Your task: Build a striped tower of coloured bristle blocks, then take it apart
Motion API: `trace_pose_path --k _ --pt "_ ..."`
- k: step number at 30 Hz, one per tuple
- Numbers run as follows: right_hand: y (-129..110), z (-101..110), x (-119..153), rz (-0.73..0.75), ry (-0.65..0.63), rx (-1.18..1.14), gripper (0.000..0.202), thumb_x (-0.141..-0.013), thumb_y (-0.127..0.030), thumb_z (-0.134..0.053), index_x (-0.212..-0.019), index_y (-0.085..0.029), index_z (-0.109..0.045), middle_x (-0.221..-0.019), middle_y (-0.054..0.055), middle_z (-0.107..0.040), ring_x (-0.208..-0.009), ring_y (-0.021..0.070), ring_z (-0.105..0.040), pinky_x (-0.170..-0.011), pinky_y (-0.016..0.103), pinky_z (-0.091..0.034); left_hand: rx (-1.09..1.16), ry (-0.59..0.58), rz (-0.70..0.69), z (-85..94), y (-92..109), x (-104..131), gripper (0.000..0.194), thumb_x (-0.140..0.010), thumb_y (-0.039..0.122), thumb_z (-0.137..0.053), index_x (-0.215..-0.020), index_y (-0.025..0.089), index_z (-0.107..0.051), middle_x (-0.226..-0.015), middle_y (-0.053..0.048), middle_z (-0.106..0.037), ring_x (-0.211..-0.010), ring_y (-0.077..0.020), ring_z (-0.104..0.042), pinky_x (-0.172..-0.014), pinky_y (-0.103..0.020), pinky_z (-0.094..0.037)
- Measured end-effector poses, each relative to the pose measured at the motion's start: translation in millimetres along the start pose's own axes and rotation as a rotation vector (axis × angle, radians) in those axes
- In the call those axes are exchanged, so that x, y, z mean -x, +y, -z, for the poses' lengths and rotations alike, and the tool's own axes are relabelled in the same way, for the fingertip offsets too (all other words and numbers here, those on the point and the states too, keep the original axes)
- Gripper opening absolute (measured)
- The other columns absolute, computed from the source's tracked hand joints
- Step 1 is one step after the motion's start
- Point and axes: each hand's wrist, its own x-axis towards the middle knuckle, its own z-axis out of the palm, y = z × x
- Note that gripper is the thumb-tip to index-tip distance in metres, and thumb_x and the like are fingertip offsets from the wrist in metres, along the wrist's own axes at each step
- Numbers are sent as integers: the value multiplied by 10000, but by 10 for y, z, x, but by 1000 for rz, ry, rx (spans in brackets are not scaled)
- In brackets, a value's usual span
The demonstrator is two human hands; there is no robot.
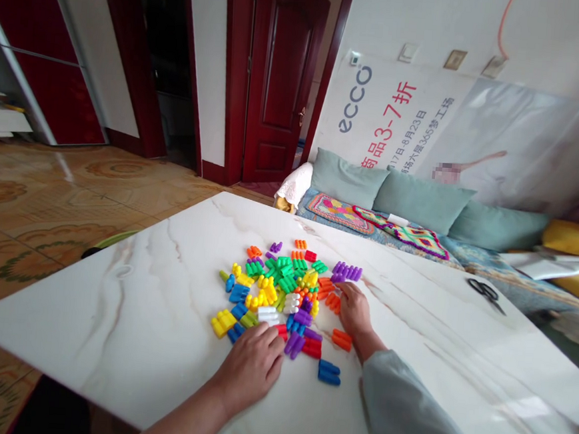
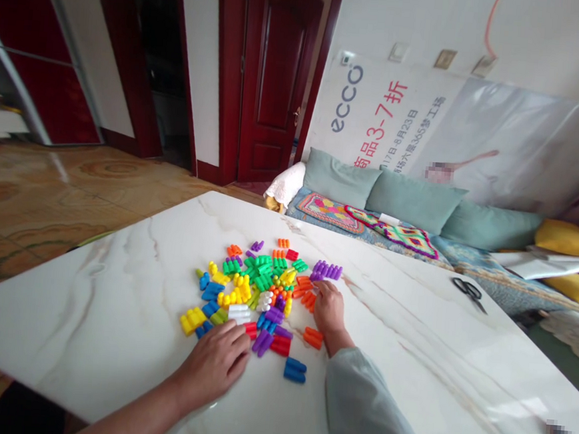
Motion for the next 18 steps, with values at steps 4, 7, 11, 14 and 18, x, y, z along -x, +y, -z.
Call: trace_pose_path --k 4,7,11,14,18 --pt "57 -67 -47 31 -27 -9 427 -802 -128 -350 -1066 -167 -685 -1122 81 -681 -1058 217 -599 -957 362 -459 5 1 3 -4 -3 9 121 -879 189 -440 -807 200 -536 -867 -35 -574 -896 -214 -504 -796 -358 -399" --pt "64 -93 -67 42 -58 4 437 -835 -154 -346 -1128 -156 -669 -1182 91 -662 -1113 231 -579 -992 378 -440 7 4 1 -13 -7 13 111 -872 185 -447 -814 203 -541 -873 -31 -578 -896 -211 -505 -796 -352 -407" --pt "56 -82 -62 22 -112 -15 452 -879 -202 -324 -1213 -146 -623 -1247 100 -627 -1165 251 -551 -1009 404 -425 -3 25 -1 -15 -3 12 112 -866 186 -454 -803 206 -543 -855 -29 -583 -883 -210 -512 -790 -349 -416" --pt "22 -58 -30 -40 -118 -102 460 -901 -269 -316 -1232 -132 -604 -1255 118 -618 -1179 259 -547 -1037 417 -405 -11 35 -9 -6 6 12 114 -862 184 -456 -794 205 -545 -843 -32 -582 -873 -211 -515 -787 -352 -420" --pt "-160 -30 83 -179 -125 -229 558 -920 -417 -326 -1331 -81 -498 -1327 167 -553 -1225 284 -517 -1073 454 -367 -7 46 -11 -2 7 9 117 -859 172 -454 -795 202 -547 -847 -33 -579 -879 -208 -516 -795 -349 -426"
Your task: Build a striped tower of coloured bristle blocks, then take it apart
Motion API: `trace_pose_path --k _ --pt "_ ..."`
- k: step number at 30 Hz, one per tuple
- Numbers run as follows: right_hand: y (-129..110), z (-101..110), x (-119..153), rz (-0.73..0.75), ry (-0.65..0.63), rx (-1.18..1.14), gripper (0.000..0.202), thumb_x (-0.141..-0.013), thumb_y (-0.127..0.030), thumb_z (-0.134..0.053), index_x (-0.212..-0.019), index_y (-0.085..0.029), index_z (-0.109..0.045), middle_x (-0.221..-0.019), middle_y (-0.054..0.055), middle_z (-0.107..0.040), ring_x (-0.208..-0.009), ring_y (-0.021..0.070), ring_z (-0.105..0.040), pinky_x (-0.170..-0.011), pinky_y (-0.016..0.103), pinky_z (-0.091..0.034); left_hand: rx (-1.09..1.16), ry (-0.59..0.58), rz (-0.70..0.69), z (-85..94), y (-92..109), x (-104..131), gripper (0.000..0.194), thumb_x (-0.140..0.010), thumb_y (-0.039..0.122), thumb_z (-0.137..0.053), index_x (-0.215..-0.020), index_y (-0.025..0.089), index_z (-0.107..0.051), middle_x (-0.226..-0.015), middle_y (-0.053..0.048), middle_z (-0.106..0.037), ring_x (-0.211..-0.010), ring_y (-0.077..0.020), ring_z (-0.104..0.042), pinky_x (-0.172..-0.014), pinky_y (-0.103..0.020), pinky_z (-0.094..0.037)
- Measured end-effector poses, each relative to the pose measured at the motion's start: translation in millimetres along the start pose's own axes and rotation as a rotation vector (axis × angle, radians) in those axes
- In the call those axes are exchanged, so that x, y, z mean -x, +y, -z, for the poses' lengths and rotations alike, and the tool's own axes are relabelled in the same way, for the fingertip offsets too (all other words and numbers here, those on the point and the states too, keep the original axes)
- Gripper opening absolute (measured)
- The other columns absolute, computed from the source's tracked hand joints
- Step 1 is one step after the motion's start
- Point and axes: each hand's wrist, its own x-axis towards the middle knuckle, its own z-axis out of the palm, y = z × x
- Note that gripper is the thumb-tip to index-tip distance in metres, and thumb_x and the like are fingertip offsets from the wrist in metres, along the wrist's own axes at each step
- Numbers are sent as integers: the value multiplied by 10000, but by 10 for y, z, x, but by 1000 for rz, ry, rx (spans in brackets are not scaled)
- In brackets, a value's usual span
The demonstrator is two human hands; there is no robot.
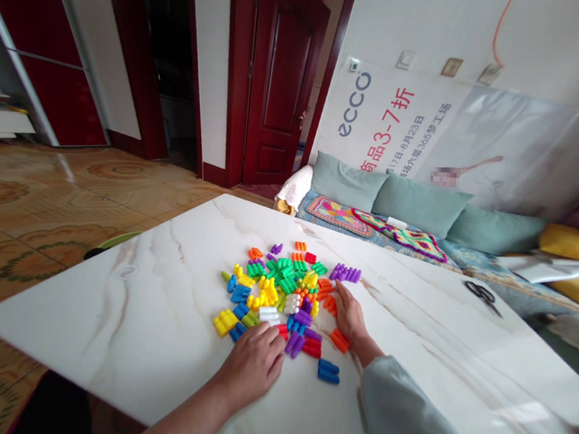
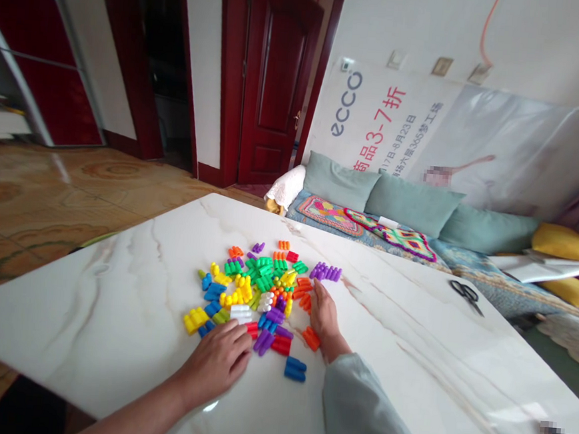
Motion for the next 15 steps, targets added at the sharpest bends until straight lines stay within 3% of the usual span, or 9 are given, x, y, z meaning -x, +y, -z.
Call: trace_pose_path --k 4,8,11,15 --pt "-277 -47 188 -94 -57 -228 696 -908 -557 -369 -1455 -129 -312 -1470 142 -392 -1355 252 -369 -1138 434 -276 -1 5 -2 -1 -9 1 112 -861 179 -461 -798 200 -551 -860 -37 -582 -885 -207 -516 -795 -349 -427" --pt "-331 82 375 -45 -93 -343 671 -921 -555 -359 -1466 -174 -277 -1475 127 -390 -1340 221 -395 -1101 402 -351 -10 16 -15 22 -7 -1 115 -849 170 -469 -777 193 -555 -835 -38 -579 -872 -203 -519 -784 -340 -425" --pt "-103 291 562 -14 -43 -40 616 -933 -515 -331 -1434 -156 -349 -1426 154 -452 -1297 260 -451 -1083 472 -358 -25 23 -27 43 -1 -6 128 -847 163 -464 -765 188 -558 -822 -42 -580 -860 -203 -524 -764 -335 -425" --pt "254 464 793 137 -174 394 581 -936 -512 -321 -1427 -208 -389 -1502 91 -342 -1394 270 -284 -1128 530 -246 -25 29 -39 34 -4 9 146 -855 177 -469 -739 189 -557 -804 -44 -588 -841 -204 -534 -734 -332 -429"
